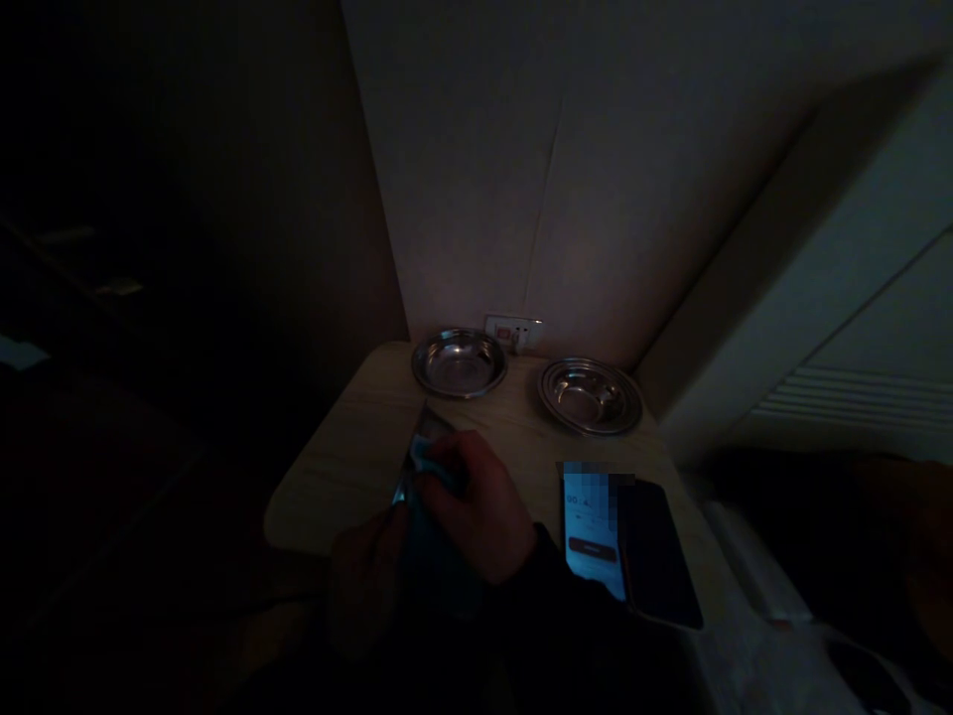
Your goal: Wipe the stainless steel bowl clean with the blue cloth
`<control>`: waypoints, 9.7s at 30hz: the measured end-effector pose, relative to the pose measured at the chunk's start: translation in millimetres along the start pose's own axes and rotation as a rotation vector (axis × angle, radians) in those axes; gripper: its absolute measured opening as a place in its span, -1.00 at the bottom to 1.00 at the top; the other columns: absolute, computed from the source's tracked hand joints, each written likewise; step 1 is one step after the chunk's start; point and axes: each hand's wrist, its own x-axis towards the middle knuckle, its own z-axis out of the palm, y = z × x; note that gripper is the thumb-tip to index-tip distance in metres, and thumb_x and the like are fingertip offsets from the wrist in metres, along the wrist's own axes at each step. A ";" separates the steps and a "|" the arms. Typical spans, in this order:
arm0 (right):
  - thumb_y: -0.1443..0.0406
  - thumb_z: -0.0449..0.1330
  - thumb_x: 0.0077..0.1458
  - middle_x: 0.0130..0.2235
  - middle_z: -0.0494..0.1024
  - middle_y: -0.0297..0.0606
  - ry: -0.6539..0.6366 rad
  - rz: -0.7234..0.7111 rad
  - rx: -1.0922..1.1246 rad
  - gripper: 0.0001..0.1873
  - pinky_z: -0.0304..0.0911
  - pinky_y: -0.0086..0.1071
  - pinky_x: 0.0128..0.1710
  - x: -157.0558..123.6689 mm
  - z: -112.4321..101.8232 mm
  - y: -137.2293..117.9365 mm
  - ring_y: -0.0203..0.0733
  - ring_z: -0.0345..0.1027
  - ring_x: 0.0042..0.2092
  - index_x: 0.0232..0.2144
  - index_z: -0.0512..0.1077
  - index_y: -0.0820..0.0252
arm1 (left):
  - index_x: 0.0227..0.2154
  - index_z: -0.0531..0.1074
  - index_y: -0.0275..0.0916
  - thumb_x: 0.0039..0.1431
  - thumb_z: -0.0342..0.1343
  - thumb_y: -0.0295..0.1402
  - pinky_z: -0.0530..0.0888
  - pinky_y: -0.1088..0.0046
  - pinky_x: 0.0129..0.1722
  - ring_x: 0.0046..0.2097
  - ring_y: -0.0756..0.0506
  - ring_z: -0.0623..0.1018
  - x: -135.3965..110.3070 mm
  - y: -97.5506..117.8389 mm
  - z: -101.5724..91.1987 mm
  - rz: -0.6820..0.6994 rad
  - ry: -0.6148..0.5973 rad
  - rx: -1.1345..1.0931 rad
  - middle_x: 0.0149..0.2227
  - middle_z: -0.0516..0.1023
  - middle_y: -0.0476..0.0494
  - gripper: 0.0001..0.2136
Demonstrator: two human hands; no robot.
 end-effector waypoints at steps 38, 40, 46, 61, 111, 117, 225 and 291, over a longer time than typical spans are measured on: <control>0.15 0.16 -0.01 -0.38 0.53 -0.30 0.374 0.142 0.154 -0.79 0.30 -0.32 -0.36 -23.3 -46.2 36.4 -0.16 0.39 -0.32 -0.33 0.41 0.12 | -0.18 0.39 -0.21 0.11 -0.07 -0.13 0.43 0.43 -0.21 -0.15 -0.12 0.50 -4.1 -13.5 -10.0 -0.212 0.272 -0.106 -0.17 0.52 -0.17 -0.67; 0.15 0.14 0.00 -0.38 0.54 -0.29 0.366 0.126 0.117 -0.79 0.31 -0.32 -0.38 -24.5 -41.9 35.7 -0.16 0.40 -0.33 -0.33 0.41 0.12 | -0.16 0.38 -0.18 0.13 -0.09 -0.14 0.41 0.42 -0.18 -0.13 -0.11 0.49 -1.7 -8.6 -11.4 -0.228 0.263 -0.109 -0.15 0.51 -0.15 -0.68; 0.19 0.08 0.09 -0.29 0.53 -0.27 0.293 0.062 -0.008 -0.79 0.30 -0.29 -0.25 -27.8 -23.8 34.3 -0.15 0.40 -0.26 -0.24 0.40 0.12 | -0.32 0.43 -0.19 0.01 0.01 -0.22 0.43 0.39 -0.29 -0.12 -0.18 0.47 4.2 -1.2 -23.0 -0.358 0.363 -0.096 -0.18 0.50 -0.16 -0.78; 0.39 0.09 0.09 -0.19 0.40 -0.16 0.288 -0.330 -0.213 -0.75 0.33 -0.38 -0.19 -29.4 30.5 15.5 -0.20 0.34 -0.16 -0.18 0.46 0.11 | -0.51 0.41 -0.23 0.07 -0.08 -0.10 0.39 0.49 -0.47 -0.46 -0.06 0.47 13.0 25.2 -11.3 -0.161 0.233 -0.089 -0.52 0.51 -0.10 -0.68; 0.39 0.11 0.08 -0.26 0.45 -0.22 0.226 -0.424 -0.249 -0.80 0.32 -0.32 -0.19 1.0 10.0 8.6 -0.20 0.33 -0.19 -0.24 0.46 0.13 | -0.57 0.40 -0.22 0.13 -0.12 -0.16 0.32 0.56 -0.58 -0.55 0.00 0.44 11.0 6.7 -6.0 -0.079 0.265 0.101 -0.61 0.49 -0.05 -0.67; 0.39 0.09 0.09 -0.27 0.46 -0.20 0.195 -0.526 -0.321 -0.80 0.32 -0.30 -0.24 -5.0 7.2 7.5 -0.19 0.31 -0.21 -0.23 0.45 0.15 | -0.59 0.38 -0.23 0.14 -0.13 -0.16 0.30 0.57 -0.60 -0.58 0.02 0.41 9.0 7.9 -2.6 -0.011 0.217 0.090 -0.63 0.45 -0.03 -0.66; 0.40 0.13 0.05 -0.30 0.48 -0.25 0.197 -0.242 -0.040 -0.86 0.31 -0.39 -0.25 2.8 13.5 23.2 -0.25 0.38 -0.26 -0.32 0.46 0.14 | -0.54 0.46 -0.22 0.14 -0.11 -0.23 0.29 0.61 -0.61 -0.62 0.05 0.41 14.4 1.6 -11.9 0.074 0.162 0.175 -0.67 0.46 -0.02 -0.69; 0.40 0.10 0.04 -0.36 0.46 -0.26 0.062 -0.312 -0.243 -0.90 0.29 -0.33 -0.26 11.2 3.7 13.6 -0.21 0.35 -0.29 -0.37 0.40 0.16 | -0.68 0.36 -0.21 0.12 -0.10 -0.23 0.22 0.57 -0.65 -0.67 0.05 0.35 10.6 0.7 -9.7 0.079 0.167 0.206 -0.74 0.38 -0.01 -0.67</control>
